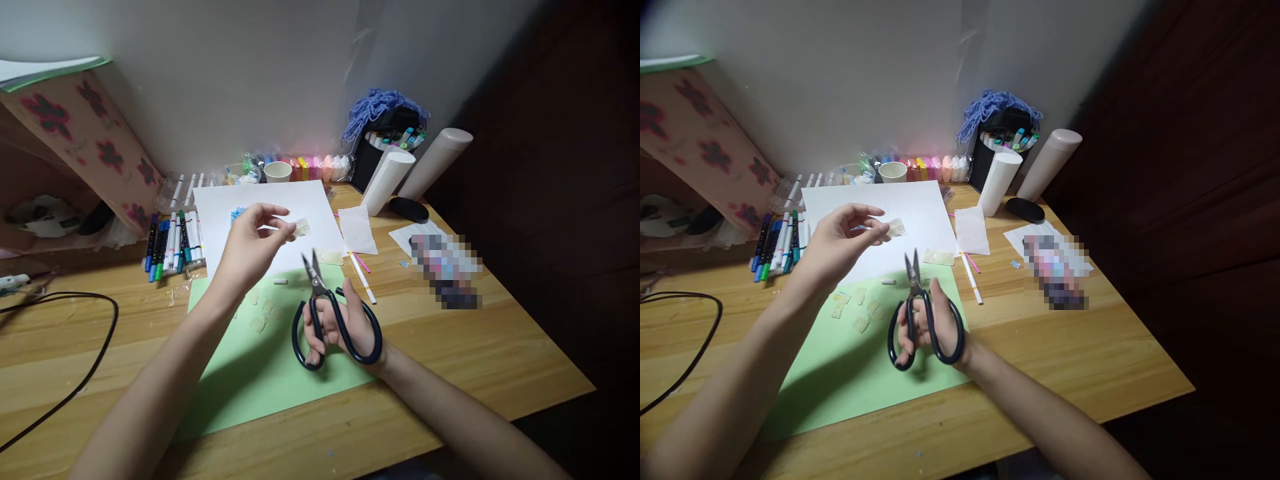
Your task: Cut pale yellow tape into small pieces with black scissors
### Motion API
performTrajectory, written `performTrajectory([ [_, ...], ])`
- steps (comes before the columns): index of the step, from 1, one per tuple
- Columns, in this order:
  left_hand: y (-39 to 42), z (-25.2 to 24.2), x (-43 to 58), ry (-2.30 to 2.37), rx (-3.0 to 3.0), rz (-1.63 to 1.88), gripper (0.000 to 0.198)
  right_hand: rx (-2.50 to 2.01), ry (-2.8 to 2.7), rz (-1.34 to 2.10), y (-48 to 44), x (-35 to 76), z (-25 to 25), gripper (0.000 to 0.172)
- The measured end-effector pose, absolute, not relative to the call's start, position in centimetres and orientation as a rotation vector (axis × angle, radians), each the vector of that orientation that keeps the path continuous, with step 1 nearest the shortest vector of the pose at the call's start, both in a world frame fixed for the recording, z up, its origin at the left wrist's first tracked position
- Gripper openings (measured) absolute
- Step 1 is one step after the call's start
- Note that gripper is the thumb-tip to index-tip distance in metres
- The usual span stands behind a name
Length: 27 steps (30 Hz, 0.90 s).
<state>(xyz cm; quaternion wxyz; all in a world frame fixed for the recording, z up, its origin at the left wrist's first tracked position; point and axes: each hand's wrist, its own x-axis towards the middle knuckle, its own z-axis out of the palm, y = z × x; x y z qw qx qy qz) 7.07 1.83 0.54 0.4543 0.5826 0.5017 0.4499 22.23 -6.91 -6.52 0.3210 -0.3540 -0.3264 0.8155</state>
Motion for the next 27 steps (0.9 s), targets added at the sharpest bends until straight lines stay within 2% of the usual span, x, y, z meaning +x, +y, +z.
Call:
performTrajectory([
  [4,1.4,0.4,7.6,1.191,1.419,0.928,0.029,-1.166,-0.965,1.331,-6.5,22.3,-6.6,0.043],
  [7,0.8,0.6,8.3,1.155,1.395,0.785,0.027,-1.253,-1.014,1.007,-5.8,23.2,-6.3,0.036],
  [12,0.3,0.7,9.0,1.139,1.392,0.678,0.021,-1.233,-1.001,0.967,-5.3,23.8,-5.9,0.044],
  [16,0.4,0.5,8.8,1.127,1.384,0.698,0.023,-1.280,-1.039,0.985,-4.9,23.6,-6.5,0.040],
  [22,1.2,0.3,7.8,1.169,1.416,0.773,0.028,-1.386,-1.007,1.141,-4.0,23.9,-7.9,0.044],
  [27,1.4,0.1,7.7,1.210,1.409,0.807,0.032,-1.354,-1.023,1.015,-4.3,24.3,-7.1,0.037],
])
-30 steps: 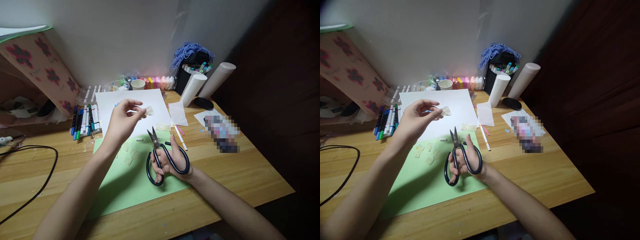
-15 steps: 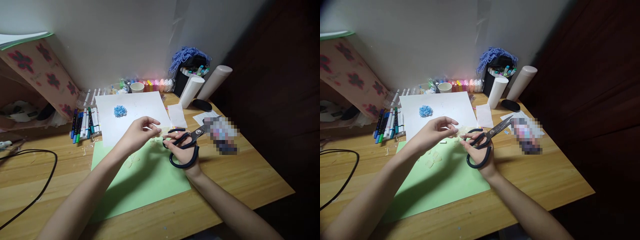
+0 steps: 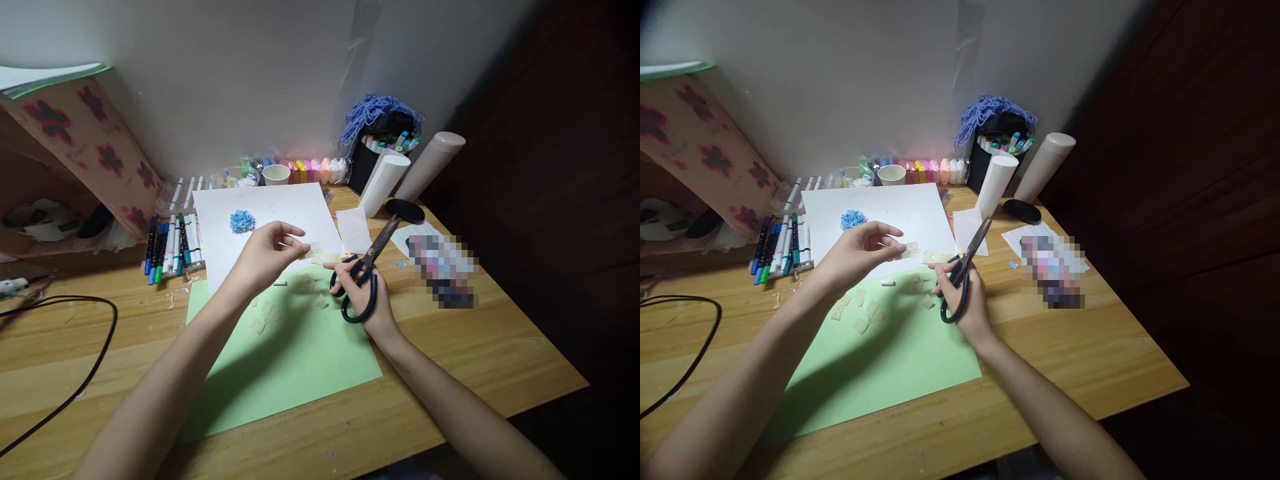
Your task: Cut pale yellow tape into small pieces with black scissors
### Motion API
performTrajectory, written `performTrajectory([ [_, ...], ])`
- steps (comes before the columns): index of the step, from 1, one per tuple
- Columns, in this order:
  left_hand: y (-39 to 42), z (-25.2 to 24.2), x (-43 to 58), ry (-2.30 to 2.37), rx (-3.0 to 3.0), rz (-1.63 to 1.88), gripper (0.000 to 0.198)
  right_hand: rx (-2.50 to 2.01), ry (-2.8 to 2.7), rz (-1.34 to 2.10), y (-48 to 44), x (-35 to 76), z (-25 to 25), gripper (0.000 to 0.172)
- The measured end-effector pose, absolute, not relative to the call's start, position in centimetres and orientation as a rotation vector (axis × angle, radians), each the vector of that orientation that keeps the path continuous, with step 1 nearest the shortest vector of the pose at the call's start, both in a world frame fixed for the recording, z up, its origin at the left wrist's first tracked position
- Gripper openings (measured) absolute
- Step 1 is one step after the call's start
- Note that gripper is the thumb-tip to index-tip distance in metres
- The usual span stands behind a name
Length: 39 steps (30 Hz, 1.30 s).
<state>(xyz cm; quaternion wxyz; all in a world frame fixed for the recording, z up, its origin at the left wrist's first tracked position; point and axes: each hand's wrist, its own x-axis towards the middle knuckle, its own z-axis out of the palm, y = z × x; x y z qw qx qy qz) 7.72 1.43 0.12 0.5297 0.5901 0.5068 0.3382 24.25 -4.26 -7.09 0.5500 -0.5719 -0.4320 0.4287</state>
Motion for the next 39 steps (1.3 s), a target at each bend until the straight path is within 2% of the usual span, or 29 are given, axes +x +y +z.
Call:
performTrajectory([
  [2,1.5,-0.1,7.9,1.212,1.380,0.851,0.032,-1.238,-1.046,1.154,-4.7,24.3,-6.6,0.041],
  [6,1.7,-0.3,7.9,1.193,1.291,0.999,0.034,-0.932,-1.105,1.756,-6.1,23.8,-6.7,0.068],
  [8,1.7,-0.3,7.9,1.190,1.254,1.054,0.034,-0.898,-1.189,1.873,-6.8,23.5,-7.2,0.077],
  [19,1.0,-0.7,9.1,1.187,1.293,0.947,0.030,-0.947,-1.194,1.769,-7.2,23.0,-8.7,0.077],
  [39,1.0,-1.0,9.3,1.199,1.279,0.931,0.029,-0.929,-1.138,1.787,-7.0,22.9,-9.7,0.078],
])
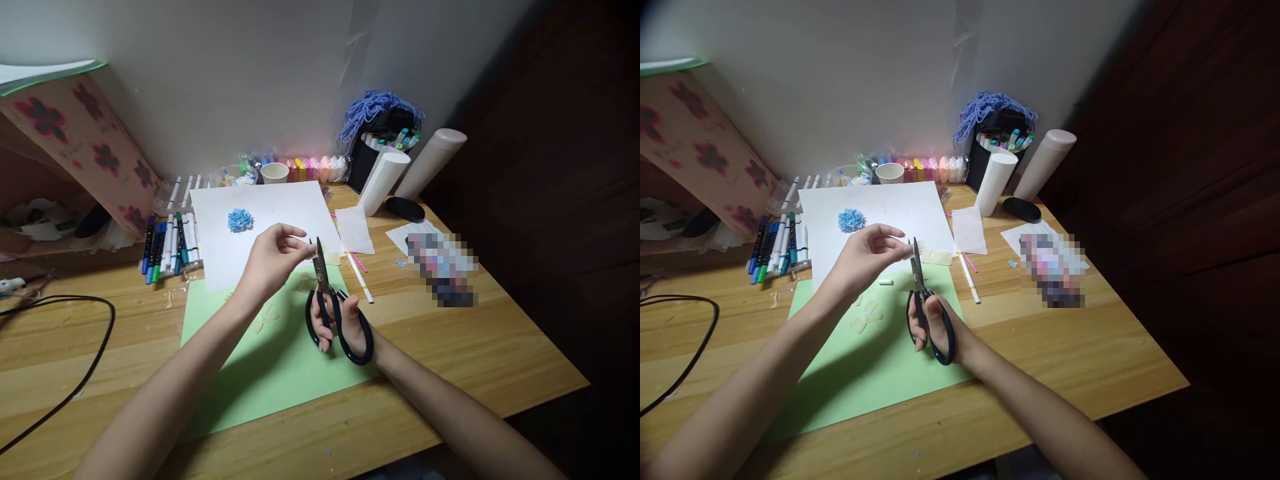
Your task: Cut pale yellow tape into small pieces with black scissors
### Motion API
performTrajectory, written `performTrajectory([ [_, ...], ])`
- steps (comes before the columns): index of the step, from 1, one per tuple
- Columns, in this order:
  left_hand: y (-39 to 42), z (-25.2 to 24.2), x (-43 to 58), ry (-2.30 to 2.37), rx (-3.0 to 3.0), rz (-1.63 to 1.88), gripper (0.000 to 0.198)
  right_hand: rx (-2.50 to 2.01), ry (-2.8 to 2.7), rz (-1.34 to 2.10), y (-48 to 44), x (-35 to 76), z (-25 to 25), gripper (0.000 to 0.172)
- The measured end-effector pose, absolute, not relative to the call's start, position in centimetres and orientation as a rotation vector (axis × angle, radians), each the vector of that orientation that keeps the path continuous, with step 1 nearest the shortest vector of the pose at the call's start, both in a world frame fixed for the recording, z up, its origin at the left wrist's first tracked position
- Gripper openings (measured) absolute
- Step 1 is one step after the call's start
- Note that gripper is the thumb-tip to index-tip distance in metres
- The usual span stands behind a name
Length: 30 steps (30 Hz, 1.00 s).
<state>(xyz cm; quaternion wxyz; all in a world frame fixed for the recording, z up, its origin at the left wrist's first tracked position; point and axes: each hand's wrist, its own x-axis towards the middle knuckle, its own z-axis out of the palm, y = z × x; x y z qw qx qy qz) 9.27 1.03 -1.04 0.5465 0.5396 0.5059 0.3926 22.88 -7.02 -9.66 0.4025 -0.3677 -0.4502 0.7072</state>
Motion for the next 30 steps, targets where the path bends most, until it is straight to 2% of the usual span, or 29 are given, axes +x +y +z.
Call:
performTrajectory([
  [12,1.4,-0.4,8.7,1.212,1.245,0.926,0.030,-1.013,-1.113,1.714,-7.1,22.5,-9.6,0.060],
  [16,2.1,-0.5,7.6,1.190,1.319,0.843,0.031,-1.038,-1.003,1.827,-6.9,22.2,-8.9,0.067],
  [22,2.7,-2.0,6.4,1.305,1.646,0.493,0.011,-0.998,-0.697,2.161,-6.4,22.7,-6.9,0.078],
  [25,2.8,-2.8,6.5,1.295,1.755,0.402,0.009,-0.945,-0.578,2.295,-6.4,22.9,-6.0,0.082],
  [27,2.9,-3.4,6.7,1.271,1.814,0.369,0.010,-0.899,-0.566,2.290,-6.5,22.9,-5.6,0.081],
  [30,3.0,-4.1,7.1,1.304,1.885,0.425,0.024,-0.858,-0.604,2.097,-6.4,22.9,-5.3,0.073],
])
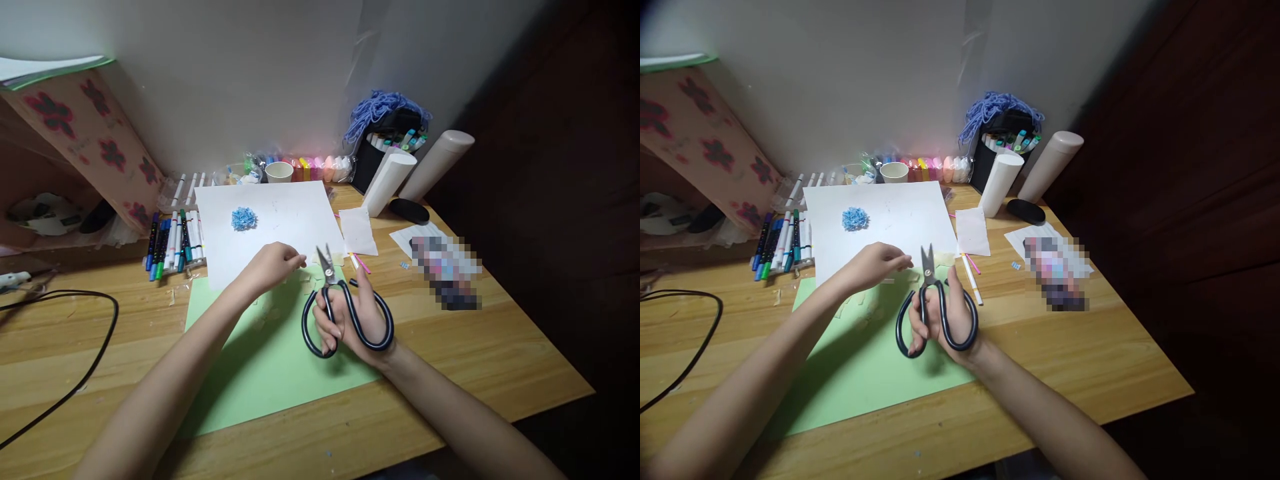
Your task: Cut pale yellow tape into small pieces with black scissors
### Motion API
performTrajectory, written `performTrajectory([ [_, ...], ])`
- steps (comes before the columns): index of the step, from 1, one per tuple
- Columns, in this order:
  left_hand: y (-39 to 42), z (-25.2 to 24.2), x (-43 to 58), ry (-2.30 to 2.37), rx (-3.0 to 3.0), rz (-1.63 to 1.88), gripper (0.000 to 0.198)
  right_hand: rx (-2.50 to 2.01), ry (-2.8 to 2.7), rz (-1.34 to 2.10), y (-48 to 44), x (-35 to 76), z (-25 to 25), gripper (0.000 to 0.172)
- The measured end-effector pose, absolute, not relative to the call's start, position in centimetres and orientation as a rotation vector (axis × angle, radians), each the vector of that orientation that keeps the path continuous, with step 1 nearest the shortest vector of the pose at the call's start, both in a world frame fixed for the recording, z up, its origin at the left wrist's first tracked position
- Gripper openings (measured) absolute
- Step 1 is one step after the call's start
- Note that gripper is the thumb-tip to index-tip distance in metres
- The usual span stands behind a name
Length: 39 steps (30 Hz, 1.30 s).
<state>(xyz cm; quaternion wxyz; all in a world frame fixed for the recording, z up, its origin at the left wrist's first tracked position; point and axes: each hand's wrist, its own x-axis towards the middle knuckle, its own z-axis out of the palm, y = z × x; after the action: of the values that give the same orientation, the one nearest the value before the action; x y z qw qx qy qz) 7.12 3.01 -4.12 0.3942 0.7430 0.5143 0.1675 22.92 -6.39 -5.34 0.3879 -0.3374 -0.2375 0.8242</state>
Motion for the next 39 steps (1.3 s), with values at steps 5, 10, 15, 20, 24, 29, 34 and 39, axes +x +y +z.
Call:
performTrajectory([
  [5,4.2,-5.6,9.5,1.391,2.211,0.560,0.023,-0.973,-0.565,1.664,-4.9,24.2,-4.9,0.051],
  [10,6.2,-7.2,12.8,1.320,2.275,0.431,0.018,-0.997,-0.486,1.540,-3.5,25.6,-5.0,0.040],
  [15,6.7,-7.3,13.8,1.280,2.231,0.380,0.008,-0.991,-0.498,1.509,-3.4,25.8,-5.1,0.040],
  [20,5.6,-5.6,12.7,1.177,2.193,0.533,0.012,-0.962,-0.515,1.495,-3.6,25.7,-4.7,0.040],
  [24,4.4,-3.7,11.2,0.935,1.750,0.785,0.015,-0.994,-0.586,1.348,-3.4,25.6,-5.1,0.034],
  [29,3.3,-1.4,9.9,0.826,1.530,0.829,0.018,-1.047,-0.720,1.241,-3.2,25.2,-6.4,0.032],
  [34,2.2,-0.4,9.4,0.881,1.557,0.662,0.018,-0.972,-0.661,1.250,-3.3,24.8,-6.6,0.035],
  [39,1.6,-0.5,9.4,1.036,1.653,0.607,0.023,-0.970,-0.622,1.252,-3.2,25.0,-6.4,0.034],
])
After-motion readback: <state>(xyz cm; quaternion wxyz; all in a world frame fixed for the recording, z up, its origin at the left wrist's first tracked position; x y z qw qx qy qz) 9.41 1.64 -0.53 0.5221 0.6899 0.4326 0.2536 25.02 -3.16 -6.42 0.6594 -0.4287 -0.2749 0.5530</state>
